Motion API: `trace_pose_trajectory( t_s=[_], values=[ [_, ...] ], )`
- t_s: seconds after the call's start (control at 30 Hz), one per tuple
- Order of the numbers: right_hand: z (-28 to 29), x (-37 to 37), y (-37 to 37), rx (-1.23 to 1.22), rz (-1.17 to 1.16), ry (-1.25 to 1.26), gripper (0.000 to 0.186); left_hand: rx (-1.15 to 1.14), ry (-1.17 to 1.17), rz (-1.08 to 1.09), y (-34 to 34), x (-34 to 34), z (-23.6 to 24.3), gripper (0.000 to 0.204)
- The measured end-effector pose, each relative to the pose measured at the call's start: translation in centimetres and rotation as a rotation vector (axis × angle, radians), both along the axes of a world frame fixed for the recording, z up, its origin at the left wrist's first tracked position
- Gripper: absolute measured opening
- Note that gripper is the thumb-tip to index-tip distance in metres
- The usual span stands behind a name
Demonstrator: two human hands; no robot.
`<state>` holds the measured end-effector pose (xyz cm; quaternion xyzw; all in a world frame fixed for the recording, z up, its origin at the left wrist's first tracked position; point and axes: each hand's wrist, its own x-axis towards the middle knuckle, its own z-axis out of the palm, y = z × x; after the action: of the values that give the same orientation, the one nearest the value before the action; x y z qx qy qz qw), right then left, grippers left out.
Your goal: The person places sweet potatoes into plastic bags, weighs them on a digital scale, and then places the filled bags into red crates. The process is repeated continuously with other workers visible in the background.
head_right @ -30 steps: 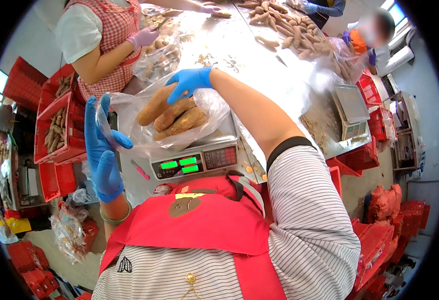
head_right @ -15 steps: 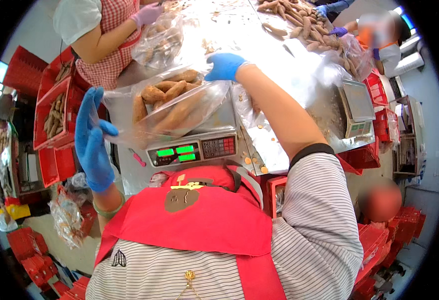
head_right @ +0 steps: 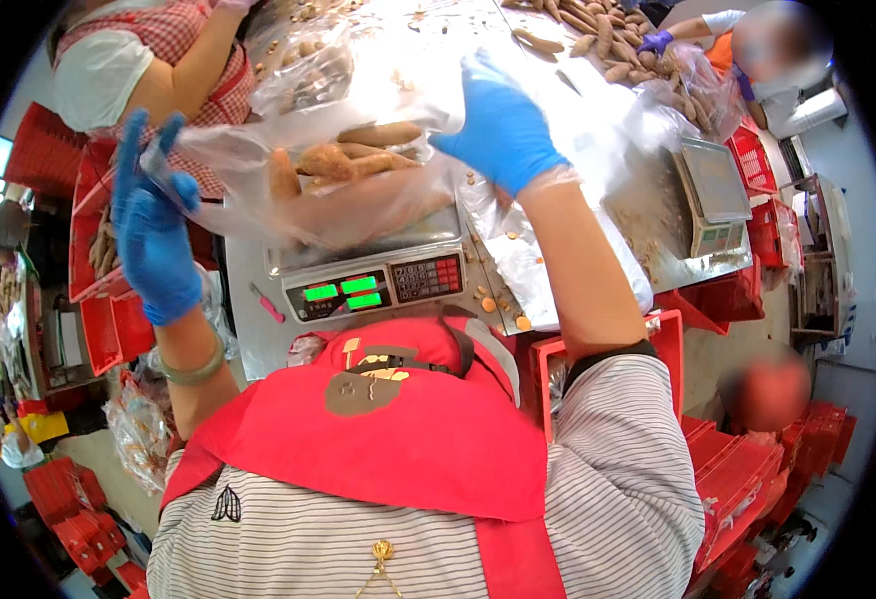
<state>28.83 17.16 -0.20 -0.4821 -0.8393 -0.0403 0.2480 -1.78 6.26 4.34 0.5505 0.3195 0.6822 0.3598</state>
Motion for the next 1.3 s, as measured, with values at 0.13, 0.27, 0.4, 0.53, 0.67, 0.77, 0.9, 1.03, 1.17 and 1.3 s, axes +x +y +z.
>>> trace_pose_trajectory(
  t_s=[0.13,0.27,0.4,0.53,0.67,0.77,0.9,1.03,1.17,1.3],
  values=[
    [-2.1,-0.8,-2.3,-0.047,0.005,0.002,0.070,-0.117,0.004,-0.099,-2.0,-0.5,-3.3,0.053],
    [-2.6,-1.8,-3.2,-0.253,0.002,0.090,0.057,-0.211,0.082,-0.040,-2.9,0.1,-3.6,0.053],
    [-3.2,-2.1,-3.6,-0.319,0.027,0.177,0.043,-0.304,0.092,-0.010,-3.3,0.5,-3.7,0.050],
    [-3.3,-1.4,-4.8,-0.497,0.079,0.404,0.035,-0.302,0.110,0.042,-3.4,0.9,-4.1,0.052],
    [-1.5,-0.7,-6.7,-0.491,0.134,0.598,0.018,-0.266,0.228,0.198,-3.5,1.7,-4.3,0.055],
    [-1.5,-0.4,-7.4,-0.353,0.196,0.908,0.020,-0.266,0.350,0.265,-4.2,0.7,-4.9,0.057],
    [-1.9,0.1,-9.3,-0.138,-0.073,0.985,0.022,-0.265,0.415,0.433,-6.2,0.6,-3.6,0.058],
    [-3.1,3.6,-11.0,-0.105,-0.153,1.006,0.028,-0.149,0.417,0.386,-6.8,0.3,-5.9,0.070],
    [-0.7,-0.4,-13.1,-0.072,-0.247,1.101,0.025,-0.199,0.502,0.434,-7.9,0.4,-5.0,0.073],
    [-0.8,-1.2,-12.1,-0.144,-0.135,1.102,0.027,-0.348,0.377,0.391,-9.2,0.2,-5.2,0.070]
  ],
)
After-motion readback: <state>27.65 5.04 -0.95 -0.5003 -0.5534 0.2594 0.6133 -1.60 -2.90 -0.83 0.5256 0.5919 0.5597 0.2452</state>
